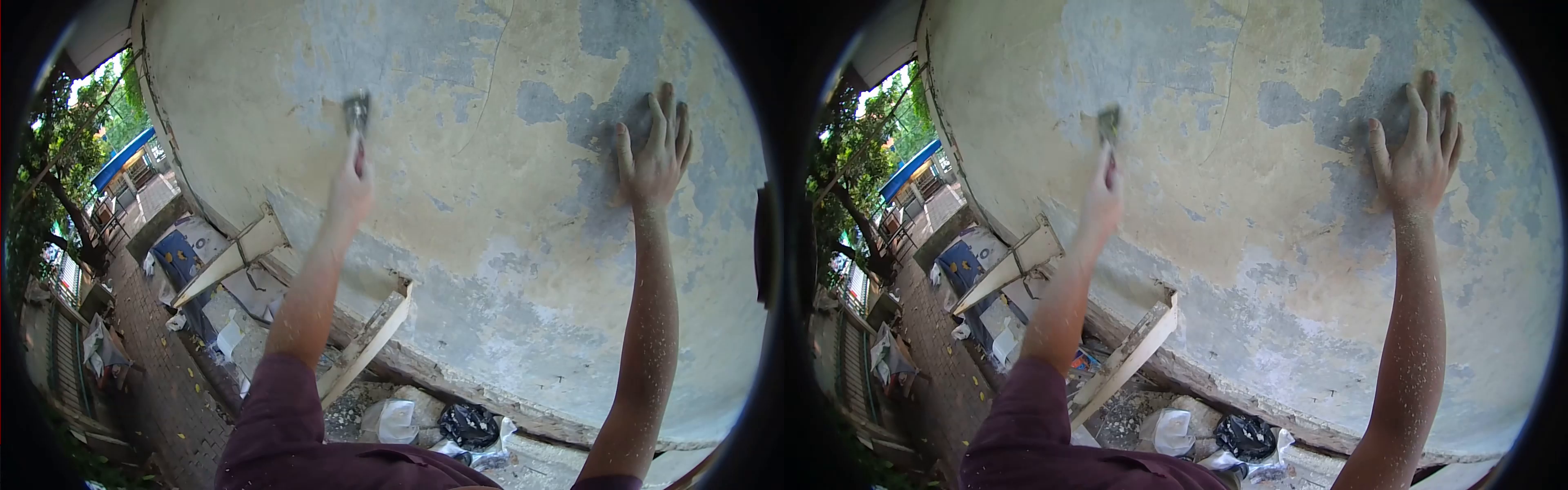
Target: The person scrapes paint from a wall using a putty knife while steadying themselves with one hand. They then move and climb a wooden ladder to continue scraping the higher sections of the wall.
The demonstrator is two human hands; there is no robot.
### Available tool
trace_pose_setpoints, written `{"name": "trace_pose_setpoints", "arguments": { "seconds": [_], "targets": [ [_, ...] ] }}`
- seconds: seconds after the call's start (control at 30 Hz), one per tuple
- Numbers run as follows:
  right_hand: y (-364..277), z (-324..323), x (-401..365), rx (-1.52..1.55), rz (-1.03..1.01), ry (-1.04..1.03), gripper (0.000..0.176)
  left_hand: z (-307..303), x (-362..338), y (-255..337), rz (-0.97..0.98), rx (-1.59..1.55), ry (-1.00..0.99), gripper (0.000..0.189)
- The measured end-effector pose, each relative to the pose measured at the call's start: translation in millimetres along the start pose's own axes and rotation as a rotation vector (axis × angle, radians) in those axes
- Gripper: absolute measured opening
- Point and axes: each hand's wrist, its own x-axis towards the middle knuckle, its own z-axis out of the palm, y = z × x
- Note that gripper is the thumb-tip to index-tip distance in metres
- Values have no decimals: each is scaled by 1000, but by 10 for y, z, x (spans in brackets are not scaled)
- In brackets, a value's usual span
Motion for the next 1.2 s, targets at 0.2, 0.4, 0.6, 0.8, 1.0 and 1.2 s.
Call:
{"name": "trace_pose_setpoints", "arguments": {
  "seconds": [0.2,0.4,0.6,0.8,1.0,1.2],
  "targets": [
    [-55,-19,-62,-18,-10,-57,61,328,-2226,-396,-209,-163,-218,45],
    [-1456,-1084,-1651,889,644,-896,37,307,-2560,638,-785,-576,-318,23],
    [-2175,-1810,-2190,1462,1459,-1064,23,467,-2871,845,-286,-587,-244,22],
    [-1895,-1598,-2335,1484,1469,-907,18,39,-2846,418,106,-216,-391,32],
    [-2022,-1386,-2114,1352,1690,-845,29,-381,-3254,-1157,-45,908,-306,59],
    [-1884,-411,-665,1315,1302,-765,38,-442,-2873,-962,-621,678,-858,69]
  ]
}}
